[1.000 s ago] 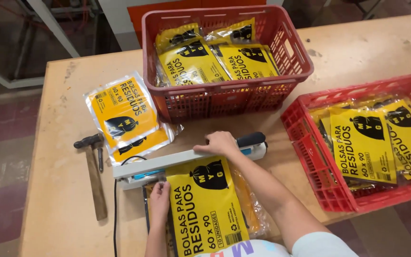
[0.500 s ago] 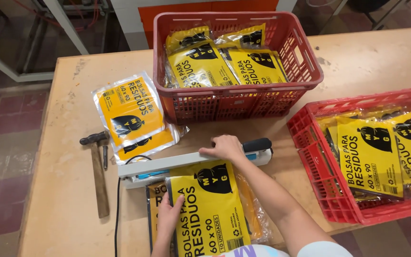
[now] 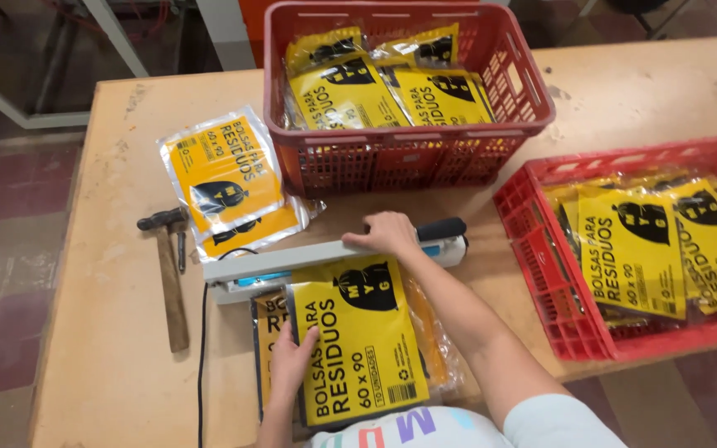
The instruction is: Sealing plastic bags using a manual heat sealer and organizing them into plastic crates.
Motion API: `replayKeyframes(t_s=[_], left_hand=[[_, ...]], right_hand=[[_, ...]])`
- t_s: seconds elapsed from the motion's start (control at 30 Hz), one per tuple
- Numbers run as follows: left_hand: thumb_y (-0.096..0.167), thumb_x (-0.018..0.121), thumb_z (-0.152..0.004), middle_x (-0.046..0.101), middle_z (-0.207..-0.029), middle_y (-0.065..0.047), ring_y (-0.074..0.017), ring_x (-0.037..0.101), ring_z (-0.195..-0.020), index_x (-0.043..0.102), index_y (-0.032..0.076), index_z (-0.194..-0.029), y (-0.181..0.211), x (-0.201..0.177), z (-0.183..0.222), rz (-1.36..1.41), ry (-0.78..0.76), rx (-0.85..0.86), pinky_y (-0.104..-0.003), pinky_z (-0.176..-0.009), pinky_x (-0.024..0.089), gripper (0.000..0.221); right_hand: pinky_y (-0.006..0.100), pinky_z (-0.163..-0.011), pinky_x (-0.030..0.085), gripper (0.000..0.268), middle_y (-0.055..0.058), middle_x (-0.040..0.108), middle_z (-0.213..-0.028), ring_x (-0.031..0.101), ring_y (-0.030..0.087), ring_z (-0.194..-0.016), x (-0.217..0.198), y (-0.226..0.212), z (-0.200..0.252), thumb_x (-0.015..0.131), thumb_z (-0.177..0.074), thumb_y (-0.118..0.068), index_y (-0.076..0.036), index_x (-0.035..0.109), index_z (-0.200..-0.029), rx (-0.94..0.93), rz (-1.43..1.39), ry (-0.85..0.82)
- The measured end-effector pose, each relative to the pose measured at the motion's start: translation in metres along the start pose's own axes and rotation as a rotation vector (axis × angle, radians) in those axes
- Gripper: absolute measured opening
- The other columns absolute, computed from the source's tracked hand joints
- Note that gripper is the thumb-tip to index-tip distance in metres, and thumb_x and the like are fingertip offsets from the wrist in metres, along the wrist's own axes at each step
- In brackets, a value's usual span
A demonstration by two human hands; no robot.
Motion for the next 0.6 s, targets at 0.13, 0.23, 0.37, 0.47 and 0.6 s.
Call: replayKeyframes(t_s=[0.13,0.23,0.37,0.47,0.6], left_hand=[[0.031,0.060,-0.096,0.073,-0.108,-0.005,-0.0170,0.069,-0.084,0.059,0.013,-0.128,-0.006,0.000,0.004,-0.094,0.045,0.025,-0.032,-0.070,0.057,0.037],[0.025,0.059,-0.096,0.072,-0.113,-0.009,-0.0240,0.073,-0.093,0.057,0.011,-0.123,0.005,0.003,0.015,0.028,0.047,0.015,-0.036,-0.074,0.061,0.031],[0.028,0.062,-0.097,0.056,-0.137,-0.030,-0.0383,0.059,-0.124,0.035,-0.005,-0.150,0.015,0.005,0.020,-0.002,0.091,0.182,-0.052,-0.101,0.051,0.068],[0.021,0.060,-0.098,0.059,-0.117,-0.020,-0.0279,0.058,-0.099,0.044,0.001,-0.132,-0.002,0.006,0.002,0.070,0.092,0.181,-0.041,-0.083,0.050,0.042],[0.015,0.057,-0.095,0.069,-0.116,-0.012,-0.0256,0.069,-0.099,0.055,0.009,-0.123,0.001,0.015,0.015,0.246,0.056,0.190,-0.038,-0.077,0.060,0.029]], right_hand=[[0.032,-0.067,0.049,0.066,0.001,0.068,-0.085,0.064,0.018,-0.076,0.018,0.003,-0.007,0.042,-0.088,-0.076,-0.015,0.065,-0.093,-0.123,0.021,0.014],[0.040,-0.070,0.046,0.038,-0.001,0.074,-0.092,0.064,0.021,-0.086,-0.001,0.003,-0.005,0.061,-0.086,-0.053,-0.017,0.070,-0.084,-0.278,-0.156,0.233],[0.031,-0.095,0.045,0.032,-0.007,0.070,-0.101,0.060,0.015,-0.111,-0.037,-0.005,0.066,0.073,-0.083,-0.052,-0.025,0.071,-0.099,-0.645,-0.420,0.606],[0.038,-0.106,0.043,0.028,0.003,0.066,-0.113,0.058,0.023,-0.119,-0.045,0.002,0.140,0.070,-0.087,-0.034,-0.015,0.069,-0.108,-0.679,-0.673,0.651],[0.036,-0.107,0.048,0.060,0.008,0.055,-0.137,0.057,0.019,-0.121,0.015,0.058,0.186,0.070,-0.084,-0.027,-0.010,0.047,-0.138,0.241,-0.990,0.303]])
Point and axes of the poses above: each hand's wrist, its own z-axis away from the middle knuckle, its own x-axis out of the palm, y = z × x, the point moved 10 cm from there along -z, towards the middle knuckle
